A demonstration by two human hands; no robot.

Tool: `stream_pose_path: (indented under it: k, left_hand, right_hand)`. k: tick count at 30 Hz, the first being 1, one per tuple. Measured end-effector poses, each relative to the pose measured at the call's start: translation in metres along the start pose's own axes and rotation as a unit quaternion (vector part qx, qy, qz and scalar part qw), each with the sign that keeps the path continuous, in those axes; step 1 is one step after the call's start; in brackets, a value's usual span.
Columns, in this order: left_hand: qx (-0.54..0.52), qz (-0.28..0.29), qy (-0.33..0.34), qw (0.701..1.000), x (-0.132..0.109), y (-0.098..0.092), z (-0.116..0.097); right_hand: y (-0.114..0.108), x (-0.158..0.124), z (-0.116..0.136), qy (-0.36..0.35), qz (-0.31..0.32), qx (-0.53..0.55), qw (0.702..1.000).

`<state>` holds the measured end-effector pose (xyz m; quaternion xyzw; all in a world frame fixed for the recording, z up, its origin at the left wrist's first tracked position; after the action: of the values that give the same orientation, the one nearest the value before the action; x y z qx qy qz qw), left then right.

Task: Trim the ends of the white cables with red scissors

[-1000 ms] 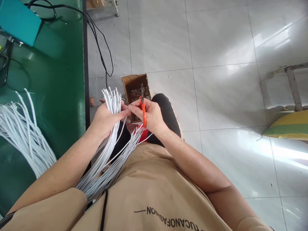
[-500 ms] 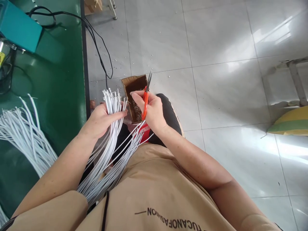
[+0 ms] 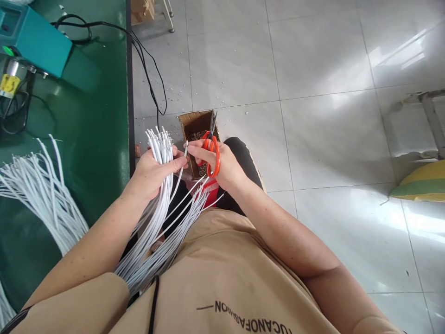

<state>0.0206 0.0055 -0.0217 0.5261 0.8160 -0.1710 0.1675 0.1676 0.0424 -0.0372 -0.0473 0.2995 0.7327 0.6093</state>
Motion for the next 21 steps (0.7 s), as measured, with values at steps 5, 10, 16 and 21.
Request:
stream_pose_path:
  k: [5,10,16,21]
  left_hand:
    - [0.003,0.012,0.01,1.0,-0.004,0.003,-0.002]
    - [0.021,-0.008,0.046,0.999,-0.002,0.001,-0.004]
    - [0.058,-0.024,0.052,0.997,-0.002,-0.001,-0.004]
    - [0.067,-0.02,0.059,0.996,-0.002,0.0,-0.005]
  right_hand:
    - [0.003,0.0,-0.001,0.004,0.051,0.008,0.999]
    - [-0.008,0.0,0.0,-0.11,-0.015,-0.19,0.976]
    - [-0.022,0.005,-0.007,-0.278,-0.07,-0.567,0.772]
    - [-0.016,0.002,-0.003,-0.279,-0.043,-0.62,0.732]
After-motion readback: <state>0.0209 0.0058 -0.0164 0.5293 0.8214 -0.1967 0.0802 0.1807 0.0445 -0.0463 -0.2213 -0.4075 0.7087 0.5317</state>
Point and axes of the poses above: each hand's wrist, its own x-axis towards the middle knuckle, its own y-axis out of the palm, z = x × y, the point moved 3 cm from there along x, towards the middle knuckle, and after that the axes turned 12 degrees about -z, right-handed, at the moved point
